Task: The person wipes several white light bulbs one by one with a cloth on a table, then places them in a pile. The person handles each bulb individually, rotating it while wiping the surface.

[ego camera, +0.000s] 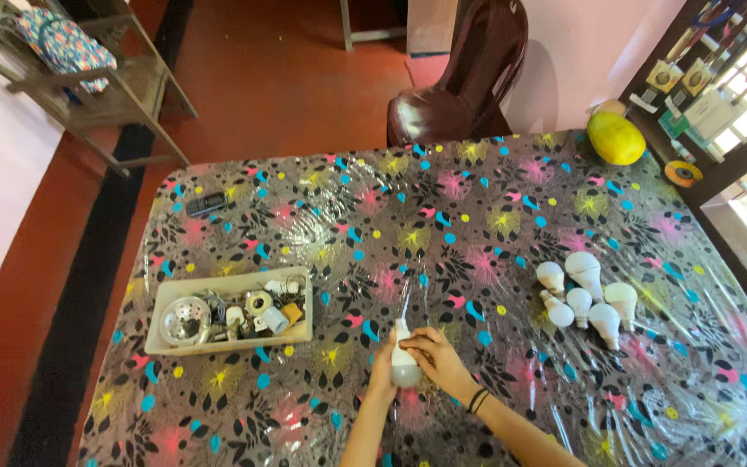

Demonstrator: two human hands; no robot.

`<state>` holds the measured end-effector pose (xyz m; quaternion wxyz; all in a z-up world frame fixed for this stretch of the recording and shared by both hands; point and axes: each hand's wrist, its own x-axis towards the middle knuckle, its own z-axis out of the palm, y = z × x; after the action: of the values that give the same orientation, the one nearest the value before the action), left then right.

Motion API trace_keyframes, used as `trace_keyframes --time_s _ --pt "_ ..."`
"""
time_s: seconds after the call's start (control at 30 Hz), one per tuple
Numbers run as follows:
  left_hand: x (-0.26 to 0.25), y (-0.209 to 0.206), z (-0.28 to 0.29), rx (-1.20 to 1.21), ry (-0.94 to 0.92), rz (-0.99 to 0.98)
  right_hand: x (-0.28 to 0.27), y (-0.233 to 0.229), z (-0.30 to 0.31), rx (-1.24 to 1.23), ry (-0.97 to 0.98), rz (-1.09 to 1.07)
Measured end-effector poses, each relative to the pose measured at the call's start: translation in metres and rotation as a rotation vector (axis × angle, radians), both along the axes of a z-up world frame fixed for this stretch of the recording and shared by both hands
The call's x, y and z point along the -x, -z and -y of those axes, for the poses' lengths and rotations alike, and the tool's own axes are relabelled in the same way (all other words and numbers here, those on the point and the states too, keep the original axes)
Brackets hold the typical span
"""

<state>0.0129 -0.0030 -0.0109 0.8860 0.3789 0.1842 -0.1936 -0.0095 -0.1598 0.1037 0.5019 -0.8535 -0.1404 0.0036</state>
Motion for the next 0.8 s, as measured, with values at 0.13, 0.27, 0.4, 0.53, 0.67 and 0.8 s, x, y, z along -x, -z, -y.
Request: trace_keyframes --time_s 0.13,0.27,0.4,0.53,0.67,0.8 --pt "-0.009 -0.001 -0.006 0.052 0.012 0.026 0.012 -0.012 0.009 0.071 -0.171 0.112" --pt "-0.005 -0.015 -0.007 0.1 0.058 0.042 0.013 -0.015 0.012 0.066 -0.171 0.142" --pt "0.002 -0.044 -0.005 0.01 0.094 0.077 -0.008 -0.013 0.009 0.023 -0.023 0.206" --pt "0.005 -0.053 -0.004 -0.001 0.061 0.032 -0.01 -0.01 -0.002 -0.076 0.06 0.079" --pt "0.001 -0.039 -0.009 0.002 0.049 0.06 0.007 -0.015 -0.004 -0.007 0.042 0.076" --pt "0.002 -0.013 -0.011 -0.086 0.036 0.057 0.033 -0.023 0.004 0.039 -0.132 0.219"
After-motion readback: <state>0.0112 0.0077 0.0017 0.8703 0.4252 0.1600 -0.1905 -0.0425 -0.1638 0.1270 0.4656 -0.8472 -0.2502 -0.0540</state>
